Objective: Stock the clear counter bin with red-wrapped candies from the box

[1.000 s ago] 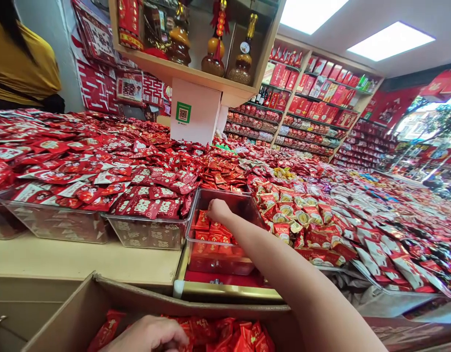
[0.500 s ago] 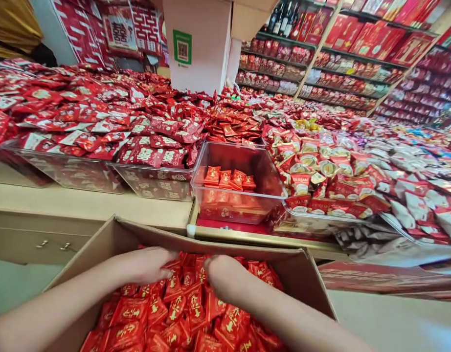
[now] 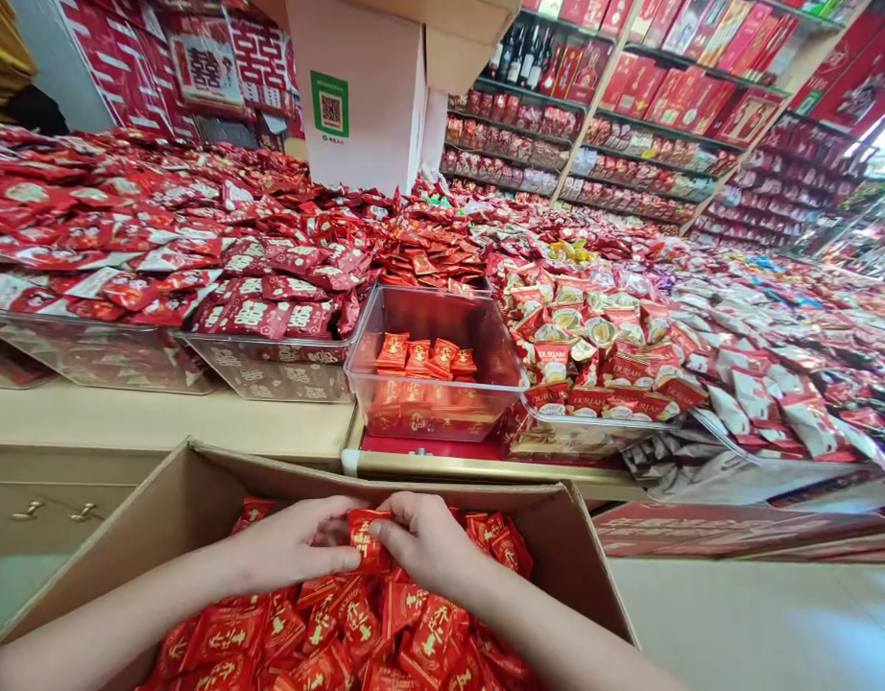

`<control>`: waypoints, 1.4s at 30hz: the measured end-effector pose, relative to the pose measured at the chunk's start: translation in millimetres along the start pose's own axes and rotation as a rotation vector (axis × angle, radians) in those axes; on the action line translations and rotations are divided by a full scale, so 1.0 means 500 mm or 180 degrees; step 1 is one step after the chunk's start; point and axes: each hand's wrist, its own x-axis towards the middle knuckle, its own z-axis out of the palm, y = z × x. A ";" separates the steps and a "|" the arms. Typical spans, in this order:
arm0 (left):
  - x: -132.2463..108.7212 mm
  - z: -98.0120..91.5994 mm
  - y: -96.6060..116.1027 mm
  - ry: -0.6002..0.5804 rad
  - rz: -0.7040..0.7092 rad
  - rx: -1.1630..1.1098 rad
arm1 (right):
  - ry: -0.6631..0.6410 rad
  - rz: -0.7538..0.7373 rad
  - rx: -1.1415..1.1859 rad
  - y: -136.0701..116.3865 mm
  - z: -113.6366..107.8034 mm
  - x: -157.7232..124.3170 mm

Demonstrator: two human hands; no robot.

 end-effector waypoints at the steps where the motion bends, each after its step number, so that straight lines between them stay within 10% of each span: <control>1: -0.001 0.007 0.010 -0.0070 0.0004 -0.0109 | 0.0039 0.0148 0.0521 -0.006 0.003 -0.003; 7: -0.011 0.023 0.038 -0.0037 0.0195 -0.0976 | 0.0250 0.0897 0.2302 -0.027 0.016 -0.003; 13: -0.008 0.018 0.042 0.0142 0.0415 -0.1393 | 0.0265 0.0586 0.2738 -0.021 0.020 -0.009; 17: -0.008 0.012 0.035 -0.0079 0.0241 0.0051 | 0.0318 0.0430 0.1378 -0.014 0.002 -0.006; 21: -0.013 0.000 -0.002 -0.0190 -0.0122 0.1457 | 0.0072 0.0063 -0.2235 -0.013 -0.037 -0.021; 24: -0.020 -0.010 -0.029 -0.0340 -0.0475 0.1789 | -0.0520 0.0663 -0.3728 -0.006 -0.055 -0.035; 33: -0.011 -0.014 -0.034 -0.0586 -0.0794 0.2118 | -0.1536 0.0469 -0.3330 -0.001 -0.032 -0.041; 42: -0.010 -0.013 -0.048 -0.0346 -0.0699 0.1501 | -0.1366 0.0193 -0.2770 0.060 -0.009 -0.025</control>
